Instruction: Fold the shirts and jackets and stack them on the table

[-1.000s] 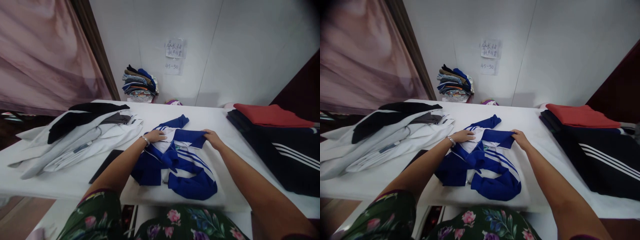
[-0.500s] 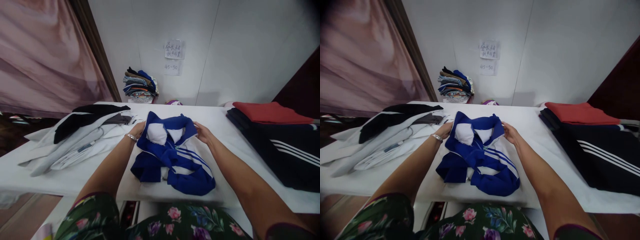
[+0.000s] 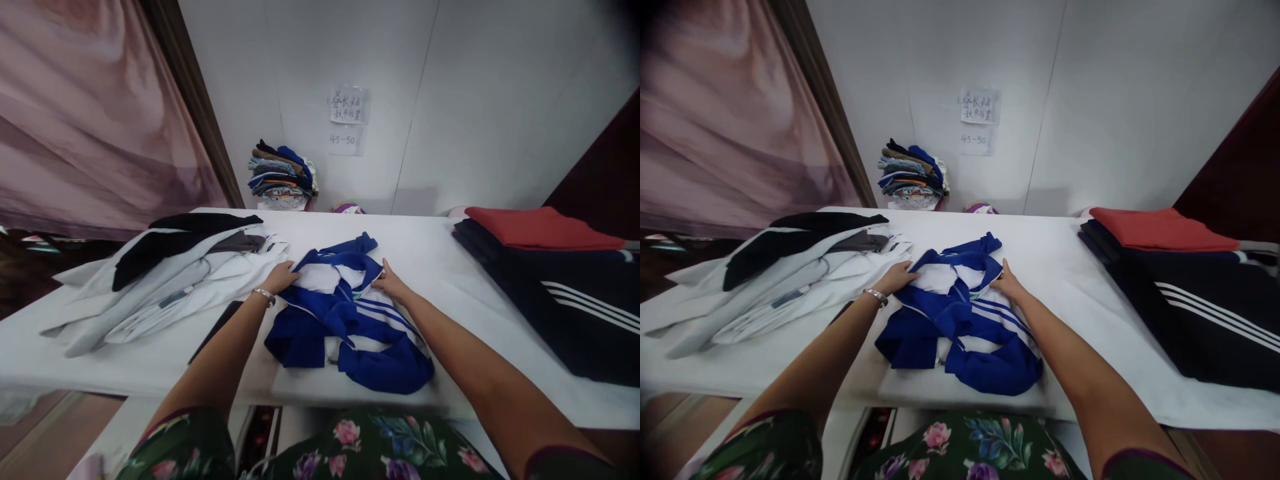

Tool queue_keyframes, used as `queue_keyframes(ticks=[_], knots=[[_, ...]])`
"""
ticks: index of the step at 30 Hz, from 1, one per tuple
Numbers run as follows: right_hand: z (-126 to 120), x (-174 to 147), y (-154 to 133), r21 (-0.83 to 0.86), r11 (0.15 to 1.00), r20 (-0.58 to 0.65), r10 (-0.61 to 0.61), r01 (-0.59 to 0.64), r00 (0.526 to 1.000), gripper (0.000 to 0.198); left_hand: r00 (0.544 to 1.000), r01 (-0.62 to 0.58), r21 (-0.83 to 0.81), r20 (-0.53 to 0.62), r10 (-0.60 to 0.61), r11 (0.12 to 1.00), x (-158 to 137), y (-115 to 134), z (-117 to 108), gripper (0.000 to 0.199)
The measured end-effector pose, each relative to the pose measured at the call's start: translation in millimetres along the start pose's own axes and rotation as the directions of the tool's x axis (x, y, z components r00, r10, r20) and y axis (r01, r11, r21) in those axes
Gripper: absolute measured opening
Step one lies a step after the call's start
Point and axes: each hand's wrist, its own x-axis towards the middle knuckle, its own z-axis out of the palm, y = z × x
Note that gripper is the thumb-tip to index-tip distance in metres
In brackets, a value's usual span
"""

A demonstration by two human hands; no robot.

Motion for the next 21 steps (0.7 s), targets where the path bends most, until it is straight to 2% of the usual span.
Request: queue_keyframes(ticks=[1, 3, 7, 10, 12, 15, 16, 18, 21], knots=[[2.9, 1.8, -0.8, -0.016, 0.999, 0.016, -0.028, 0.028, 0.999, 0.123, 1.0, 0.006, 0.088, -0.012, -0.005, 0.996, 1.5, 1.1, 1.2, 0.022], [9.3, 4.2, -3.6, -0.066, 0.994, -0.022, -0.094, 0.092, 0.995, 0.112, 0.999, 0.025, 0.161, -0.042, -0.019, 0.987, 4.2, 3.6, 2.3, 0.019], [12.3, 5.2, -26.7, -0.134, 0.98, -0.169, -0.167, 0.145, 0.971, 0.058, 0.991, 0.031, 0.21, -0.135, -0.003, 0.977, 7.2, 13.9, -10.6, 0.021], [-3.6, 4.8, -67.5, -0.133, 0.977, -0.233, -0.192, 0.164, 0.953, 0.03, 0.968, 0.022, 0.235, -0.248, 0.038, 0.972, 7.3, 34.2, -37.9, 0.026], [-20.7, 4.0, -103.5, -0.13, 0.973, -0.268, -0.221, 0.192, 0.938, 0.025, 0.92, 0.015, 0.246, -0.383, 0.083, 0.969, 6.2, 57.2, -61.8, 0.029], [-48.3, 0.2, -163.0, -0.133, 0.957, -0.325, -0.287, 0.257, 0.901, 0.024, 0.797, -0.053, 0.263, -0.571, 0.2, 0.963, 1.6, 104.0, -100.7, 0.029], [-56.9, -2.6, -183.2, -0.144, 0.947, -0.35, -0.321, 0.288, 0.88, 0.024, 0.765, -0.08, 0.265, -0.602, 0.23, 0.961, -1.1, 121.0, -113.9, 0.029], [-73.3, -11.7, -223.8, -0.221, 0.889, -0.398, -0.457, 0.401, 0.795, 0.025, 0.708, -0.126, 0.272, -0.649, 0.279, 0.954, -8.6, 153.9, -139.8, 0.029], [-98.7, -34.6, -285.1, -0.345, 0.764, -0.387, -0.645, 0.546, 0.659, 0.029, 0.64, -0.177, 0.327, -0.678, 0.361, 0.928, -25.3, 195.6, -176.0, 0.029]])
